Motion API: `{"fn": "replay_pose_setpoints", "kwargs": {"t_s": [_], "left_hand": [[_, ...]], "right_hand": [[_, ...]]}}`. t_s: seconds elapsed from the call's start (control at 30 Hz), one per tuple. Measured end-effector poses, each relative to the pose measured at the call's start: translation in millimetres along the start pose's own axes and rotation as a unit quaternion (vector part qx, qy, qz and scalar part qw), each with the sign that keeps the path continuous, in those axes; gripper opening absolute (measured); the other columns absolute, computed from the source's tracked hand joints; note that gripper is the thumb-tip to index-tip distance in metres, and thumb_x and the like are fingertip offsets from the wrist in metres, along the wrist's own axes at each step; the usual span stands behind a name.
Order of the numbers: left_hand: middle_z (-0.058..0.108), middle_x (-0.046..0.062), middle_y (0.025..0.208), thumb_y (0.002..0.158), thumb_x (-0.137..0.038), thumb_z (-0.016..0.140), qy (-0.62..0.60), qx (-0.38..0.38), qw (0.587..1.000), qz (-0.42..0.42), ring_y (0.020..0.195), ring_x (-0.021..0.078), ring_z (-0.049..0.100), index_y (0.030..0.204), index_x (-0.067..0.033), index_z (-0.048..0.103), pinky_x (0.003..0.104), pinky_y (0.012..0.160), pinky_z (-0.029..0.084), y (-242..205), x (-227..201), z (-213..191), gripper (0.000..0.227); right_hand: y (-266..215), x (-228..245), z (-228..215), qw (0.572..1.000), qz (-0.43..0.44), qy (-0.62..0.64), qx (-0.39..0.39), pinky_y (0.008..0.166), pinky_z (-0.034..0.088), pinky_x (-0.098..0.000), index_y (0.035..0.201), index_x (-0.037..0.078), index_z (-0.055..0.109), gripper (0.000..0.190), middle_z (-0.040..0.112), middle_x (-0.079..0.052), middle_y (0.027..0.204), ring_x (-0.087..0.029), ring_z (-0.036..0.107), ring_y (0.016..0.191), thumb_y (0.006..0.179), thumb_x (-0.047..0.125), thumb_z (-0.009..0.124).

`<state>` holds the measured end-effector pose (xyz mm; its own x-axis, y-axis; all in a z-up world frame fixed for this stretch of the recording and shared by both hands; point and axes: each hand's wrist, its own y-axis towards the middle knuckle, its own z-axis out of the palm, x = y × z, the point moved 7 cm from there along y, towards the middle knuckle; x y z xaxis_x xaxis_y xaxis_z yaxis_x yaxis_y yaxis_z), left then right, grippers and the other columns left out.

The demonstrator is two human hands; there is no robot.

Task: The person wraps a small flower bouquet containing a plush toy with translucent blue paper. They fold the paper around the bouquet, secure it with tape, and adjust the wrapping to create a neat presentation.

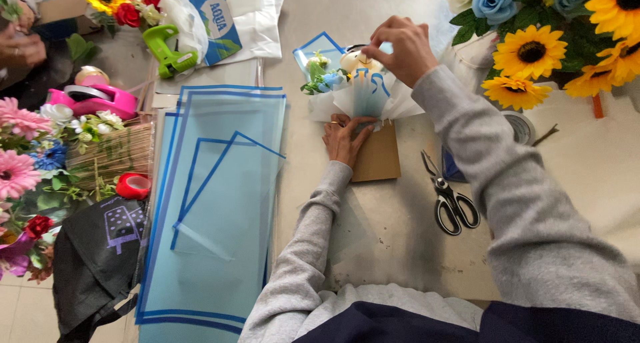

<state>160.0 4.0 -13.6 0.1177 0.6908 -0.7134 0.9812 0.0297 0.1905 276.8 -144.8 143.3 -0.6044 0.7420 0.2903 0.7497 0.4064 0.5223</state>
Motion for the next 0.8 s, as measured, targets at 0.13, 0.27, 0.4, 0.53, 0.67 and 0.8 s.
{"fn": "replay_pose_setpoints", "kwargs": {"t_s": [0.13, 0.27, 0.4, 0.53, 0.67, 0.8], "left_hand": [[0.045, 0.001, 0.108, 0.091, -0.055, 0.063, -0.017, -0.009, 1.0, 0.002, 0.104, 0.0288, 0.047, 0.111, -0.0463, 0.074, 0.045, 0.087, 0.04, -3.3, -0.7, -2.5, 0.024], [0.043, -0.001, 0.102, 0.093, -0.055, 0.069, -0.06, -0.033, 0.997, 0.042, 0.1, 0.0289, 0.05, 0.109, -0.0496, 0.071, 0.048, 0.092, 0.048, -0.4, 3.4, -2.4, 0.017], [0.044, 0.001, 0.101, 0.093, -0.05, 0.071, -0.068, -0.032, 0.996, 0.054, 0.098, 0.0312, 0.051, 0.109, -0.0461, 0.072, 0.05, 0.092, 0.049, -1.3, -7.2, -9.0, 0.016], [0.043, 0.001, 0.1, 0.094, -0.049, 0.071, -0.074, -0.031, 0.995, 0.065, 0.097, 0.0289, 0.049, 0.108, -0.0439, 0.073, 0.046, 0.092, 0.048, -11.4, -11.3, -10.0, 0.015], [0.04, 0.0, 0.099, 0.095, -0.051, 0.069, -0.069, -0.021, 0.995, 0.073, 0.098, 0.0249, 0.049, 0.11, -0.0434, 0.072, 0.039, 0.097, 0.042, -28.3, -11.2, -6.3, 0.017], [0.039, 0.001, 0.099, 0.096, -0.051, 0.067, -0.077, -0.007, 0.993, 0.085, 0.098, 0.0235, 0.049, 0.112, -0.0404, 0.072, 0.035, 0.1, 0.036, -31.4, -12.8, -7.0, 0.02]], "right_hand": [[-72.6, 34.1, -65.6, 0.984, 0.076, 0.114, -0.115, 0.073, 0.047, -0.0364, 0.097, 0.007, 0.072, 0.027, 0.068, -0.006, 0.094, -0.019, 0.066, 0.082, 0.112, 0.028, 0.065], [-189.0, 23.5, 7.0, 0.96, 0.247, 0.126, -0.043, 0.078, 0.055, -0.0437, 0.109, 0.012, 0.064, 0.032, 0.065, -0.014, 0.097, -0.034, 0.068, 0.09, 0.1, 0.041, 0.071], [-241.1, 62.8, 49.0, 0.949, 0.263, 0.172, 0.012, 0.106, 0.045, -0.057, 0.149, -0.001, 0.04, 0.081, 0.052, -0.03, 0.125, -0.048, 0.055, 0.123, 0.087, 0.032, 0.08], [-255.5, 71.6, 44.9, 0.934, 0.3, 0.19, -0.025, 0.095, 0.057, -0.0445, 0.149, 0.005, 0.043, 0.076, 0.052, -0.024, 0.126, -0.044, 0.062, 0.112, 0.088, 0.03, 0.081], [-264.7, 81.6, 35.5, 0.937, 0.305, 0.171, 0.015, 0.098, 0.053, -0.0509, 0.15, 0.006, 0.041, 0.078, 0.052, -0.022, 0.124, -0.045, 0.059, 0.116, 0.088, 0.033, 0.081], [-248.2, 81.9, 22.1, 0.977, 0.207, 0.037, 0.022, 0.1, 0.039, -0.0422, 0.148, 0.023, 0.052, 0.066, 0.051, -0.006, 0.119, -0.028, 0.055, 0.119, 0.09, 0.047, 0.071]]}}
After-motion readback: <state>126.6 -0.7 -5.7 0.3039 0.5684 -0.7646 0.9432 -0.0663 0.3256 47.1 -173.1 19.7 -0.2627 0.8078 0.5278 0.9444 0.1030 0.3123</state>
